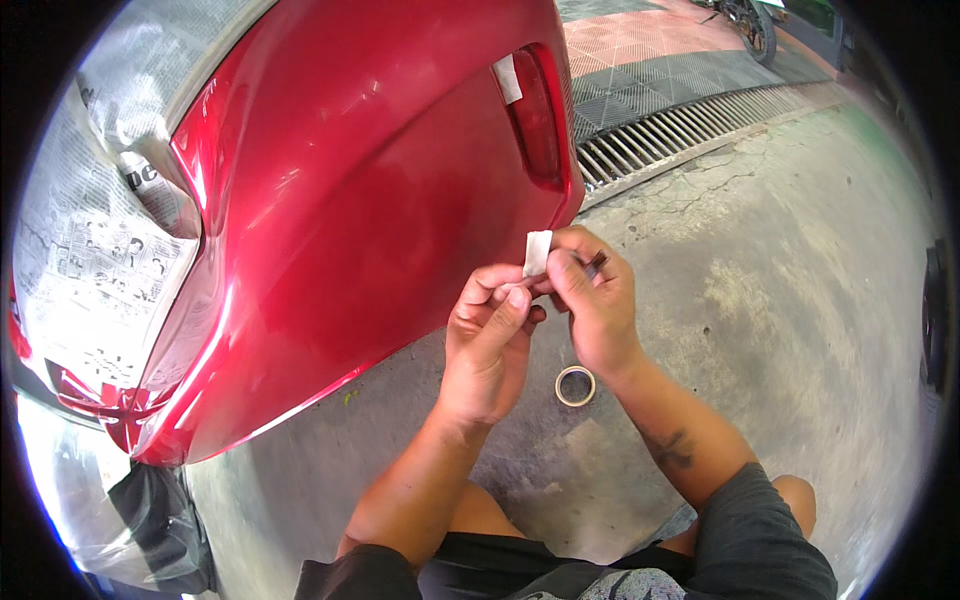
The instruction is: The person applies masking tape to the recessed area of a red car bumper. They tear pieces of tape, place them along the edges, and use a utility knife to trim the tape flush with the surface.
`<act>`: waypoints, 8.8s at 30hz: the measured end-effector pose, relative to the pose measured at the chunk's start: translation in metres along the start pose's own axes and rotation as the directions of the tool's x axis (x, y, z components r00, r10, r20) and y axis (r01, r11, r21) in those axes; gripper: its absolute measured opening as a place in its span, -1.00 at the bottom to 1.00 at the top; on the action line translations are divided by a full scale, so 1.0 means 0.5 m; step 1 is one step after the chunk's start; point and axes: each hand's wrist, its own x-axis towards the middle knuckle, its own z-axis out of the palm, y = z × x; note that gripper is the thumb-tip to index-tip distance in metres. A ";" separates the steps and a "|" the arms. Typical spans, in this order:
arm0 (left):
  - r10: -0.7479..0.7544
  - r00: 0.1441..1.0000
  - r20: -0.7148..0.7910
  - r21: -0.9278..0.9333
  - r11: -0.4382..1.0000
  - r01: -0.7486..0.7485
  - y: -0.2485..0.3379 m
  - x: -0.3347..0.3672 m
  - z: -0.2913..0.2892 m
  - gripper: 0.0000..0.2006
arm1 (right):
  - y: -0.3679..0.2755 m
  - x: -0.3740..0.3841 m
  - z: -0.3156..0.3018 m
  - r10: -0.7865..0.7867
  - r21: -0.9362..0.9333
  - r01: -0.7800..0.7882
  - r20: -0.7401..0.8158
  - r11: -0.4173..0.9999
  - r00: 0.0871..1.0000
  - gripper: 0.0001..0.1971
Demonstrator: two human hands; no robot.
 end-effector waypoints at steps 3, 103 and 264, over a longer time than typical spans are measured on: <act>0.029 0.999 -0.034 0.036 0.999 -0.028 0.004 -0.006 -0.003 -0.91 | -0.015 0.046 -0.017 0.086 0.067 -0.078 -0.124 0.995 0.988 -0.85; 0.288 0.926 -0.246 0.870 0.487 0.079 -0.022 -0.034 0.002 -0.84 | -0.059 0.061 -0.085 0.313 -0.598 0.008 0.432 0.802 0.846 -0.82; -0.007 0.971 -0.241 0.242 0.968 0.067 -0.081 -0.026 0.004 -0.80 | -0.070 0.033 -0.250 0.608 -0.381 -0.475 0.535 0.793 0.587 -0.69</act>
